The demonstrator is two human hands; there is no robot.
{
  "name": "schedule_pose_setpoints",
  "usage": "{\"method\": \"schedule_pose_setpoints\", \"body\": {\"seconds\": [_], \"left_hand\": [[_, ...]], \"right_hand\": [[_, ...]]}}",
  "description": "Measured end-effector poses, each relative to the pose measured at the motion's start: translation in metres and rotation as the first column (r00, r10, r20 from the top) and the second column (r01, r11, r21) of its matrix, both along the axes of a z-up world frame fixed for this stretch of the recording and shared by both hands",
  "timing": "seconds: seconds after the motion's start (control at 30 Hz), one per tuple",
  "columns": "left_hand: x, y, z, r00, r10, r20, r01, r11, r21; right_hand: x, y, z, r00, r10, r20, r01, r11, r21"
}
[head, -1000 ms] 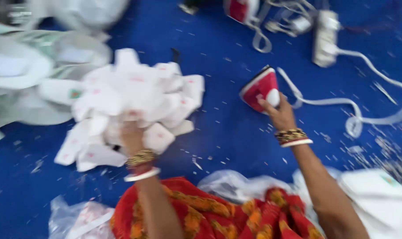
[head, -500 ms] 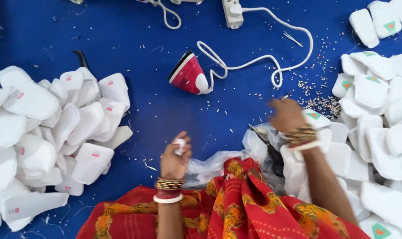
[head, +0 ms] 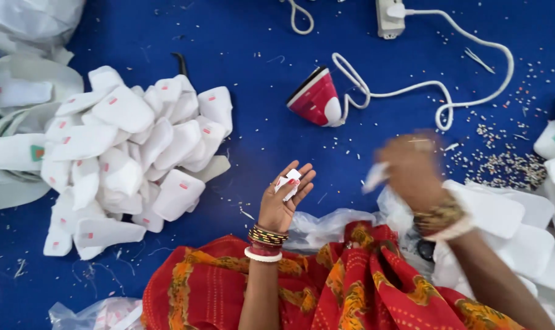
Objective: Ironing small white shoe components on a blue floor workspace.
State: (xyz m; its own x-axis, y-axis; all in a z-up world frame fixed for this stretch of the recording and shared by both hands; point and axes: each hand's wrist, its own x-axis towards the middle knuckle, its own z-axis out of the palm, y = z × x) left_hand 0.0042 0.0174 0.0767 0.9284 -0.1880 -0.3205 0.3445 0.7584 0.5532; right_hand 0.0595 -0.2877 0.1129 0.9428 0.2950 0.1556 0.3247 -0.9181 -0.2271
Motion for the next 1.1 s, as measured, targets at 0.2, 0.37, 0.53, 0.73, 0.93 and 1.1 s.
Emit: {"method": "schedule_pose_setpoints", "body": {"seconds": [0.2,0.37,0.53,0.73,0.93,1.1], "left_hand": [[0.000,0.018,-0.010,0.995,0.104,-0.009,-0.103,0.994,0.040],[-0.004,0.030,-0.026,0.981,0.192,-0.037,-0.183,0.967,0.178],[0.001,0.006,-0.050,0.992,0.121,-0.047,-0.109,0.974,0.200],[0.011,0.001,-0.037,0.996,-0.083,0.037,0.075,0.980,0.186],[0.026,-0.013,-0.062,0.990,-0.138,-0.011,0.087,0.553,0.829],[0.026,-0.024,-0.082,0.962,-0.208,0.177,-0.167,0.066,0.984]], "right_hand": [[0.024,0.152,-0.091,0.801,0.568,0.188,-0.598,0.758,0.260],[0.003,0.160,-0.052,0.978,0.180,-0.102,-0.087,0.807,0.584],[-0.008,0.149,0.010,0.914,0.395,0.093,-0.387,0.780,0.492],[-0.004,0.136,-0.016,0.962,0.272,-0.036,-0.188,0.750,0.634],[0.024,0.103,-0.081,0.689,0.300,-0.660,0.620,0.228,0.751],[0.040,0.094,-0.108,0.642,0.255,-0.723,0.676,0.257,0.691]]}}
